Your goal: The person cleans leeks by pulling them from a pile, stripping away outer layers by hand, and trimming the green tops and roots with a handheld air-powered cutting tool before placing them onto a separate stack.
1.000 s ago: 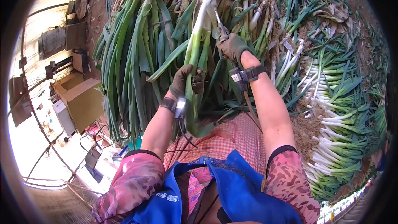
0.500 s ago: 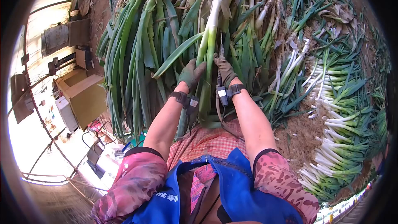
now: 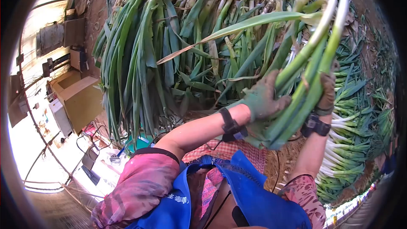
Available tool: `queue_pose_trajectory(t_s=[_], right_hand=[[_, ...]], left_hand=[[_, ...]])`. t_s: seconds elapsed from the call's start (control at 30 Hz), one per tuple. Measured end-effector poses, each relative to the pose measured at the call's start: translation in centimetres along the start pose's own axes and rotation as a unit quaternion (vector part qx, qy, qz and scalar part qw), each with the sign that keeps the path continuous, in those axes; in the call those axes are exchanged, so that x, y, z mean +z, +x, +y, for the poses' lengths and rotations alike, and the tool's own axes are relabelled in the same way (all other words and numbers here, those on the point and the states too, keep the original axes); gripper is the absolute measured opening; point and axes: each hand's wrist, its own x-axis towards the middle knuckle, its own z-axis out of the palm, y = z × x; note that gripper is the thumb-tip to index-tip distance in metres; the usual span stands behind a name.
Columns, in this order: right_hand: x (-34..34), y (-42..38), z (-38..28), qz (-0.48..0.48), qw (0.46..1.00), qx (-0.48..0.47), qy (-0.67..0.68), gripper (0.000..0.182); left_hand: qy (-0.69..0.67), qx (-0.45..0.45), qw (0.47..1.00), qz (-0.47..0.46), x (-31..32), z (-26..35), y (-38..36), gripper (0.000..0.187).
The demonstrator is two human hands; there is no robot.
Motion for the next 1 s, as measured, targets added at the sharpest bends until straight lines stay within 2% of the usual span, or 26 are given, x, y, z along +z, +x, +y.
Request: queue_pose_trajectory(t_s=[0.07, 0.13, 0.17, 0.2, 0.27, 0.33, 0.37, 0.4, 0.43, 0.47, 0.5, 0.57, 0.6, 0.67, 0.7, 0.73, 0.8, 0.83, 0.87, 0.93, 0.97, 1.0], right_hand=[[-4.7, -0.6, -3.2, 0.027, 0.992, -0.068, -0.104, 0.021], [-11.0, -1.7, -4.3, 0.042, 0.974, -0.123, -0.187, 0.024], [-14.2, -2.2, -5.0, 0.046, 0.957, -0.152, -0.243, 0.026], [-17.3, -2.9, -5.5, 0.038, 0.927, -0.181, -0.325, 0.027], [-19.2, -3.8, -6.3, 0.02, 0.935, -0.104, -0.34, 0.029], [-17.4, -3.1, -6.6, 0.006, 0.977, 0.102, -0.187, 0.032], [-15.4, -2.5, -4.9, 0.03, 0.969, 0.125, -0.209, 0.033], [-16.0, -1.6, -2.1, 0.002, 0.947, 0.125, -0.294, 0.029], [-15.8, -0.9, 1.6, -0.009, 0.938, 0.125, -0.324, 0.038], [-14.2, -0.4, 3.4, 0.015, 0.836, 0.213, -0.505, 0.049], [-16.5, 0.1, 8.8, -0.023, 0.769, 0.242, -0.591, 0.064], [-14.1, -0.1, 13.9, -0.162, 0.599, 0.331, -0.711, 0.082], [-12.0, -0.5, 15.7, -0.133, 0.631, 0.333, -0.688, 0.072], [-7.1, -1.3, 18.9, -0.076, 0.692, 0.33, -0.638, 0.055], [-4.2, -1.9, 18.6, -0.099, 0.706, 0.332, -0.617, 0.057], [-0.1, -2.8, 15.5, -0.102, 0.75, 0.331, -0.563, 0.057], [0.7, -4.2, 20.7, -0.148, 0.767, 0.326, -0.532, 0.057], [1.9, -5.0, 20.3, -0.155, 0.754, 0.324, -0.551, 0.056], [2.9, -6.1, 19.4, -0.162, 0.74, 0.32, -0.569, 0.054], [3.1, -8.1, 18.4, -0.14, 0.762, 0.298, -0.557, 0.05], [1.5, -9.0, 20.1, -0.168, 0.799, 0.29, -0.5, 0.045], [0.1, -10.4, 21.7, -0.162, 0.846, 0.243, -0.447, 0.044]], left_hand=[[-0.115, 0.025, 0.988, -0.105, 3.0, 2.1, 0.1, 0.088], [-0.237, 0.127, 0.952, -0.147, 8.9, 2.3, 1.2, 0.082], [-0.223, 0.172, 0.952, -0.124, 11.4, 2.9, 1.1, 0.084], [-0.23, 0.162, 0.948, -0.15, 12.4, 3.6, 0.8, 0.085], [-0.247, 0.165, 0.939, -0.176, 14.8, 3.1, 0.4, 0.086], [-0.269, 0.191, 0.927, -0.18, 18.4, 0.7, 0.3, 0.085], [-0.171, 0.191, 0.954, -0.155, 19.3, -1.4, 0.2, 0.081], [-0.127, 0.135, 0.964, -0.19, 22.2, -6.6, 0.4, 0.077], [-0.078, 0.082, 0.967, -0.228, 24.9, -11.5, 0.5, 0.074], [-0.067, 0.021, 0.946, -0.317, 26.2, -14.1, -0.2, 0.072], [-0.043, -0.038, 0.914, -0.402, 27.3, -16.5, -1.0, 0.071], [0.041, -0.053, 0.837, -0.543, 22.0, -15.9, -4.5, 0.07], [0.083, -0.063, 0.786, -0.609, 20.6, -15.9, -6.0, 0.071], [0.023, -0.123, 0.74, -0.661, 21.2, -16.7, -9.6, 0.063], [-0.008, -0.151, 0.715, -0.683, 21.3, -17.0, -10.7, 0.059], [0.008, -0.12, 0.746, -0.655, 20.5, -16.6, -10.9, 0.058], [0.045, -0.053, 0.804, -0.591, 16.7, -14.5, -9.7, 0.055], [0.045, -0.046, 0.868, -0.492, 13.7, -13.5, -8.8, 0.048], [0.054, 0.036, 0.92, -0.387, 10.4, -13.0, -7.2, 0.042], [0.029, -0.016, 0.995, -0.093, 2.1, -12.5, -4.8, 0.042], [0.114, 0.052, 0.989, 0.081, -2.6, -13.6, -3.1, 0.04], [0.138, 0.052, 0.969, 0.199, -8.6, -13.8, -1.9, 0.045]])
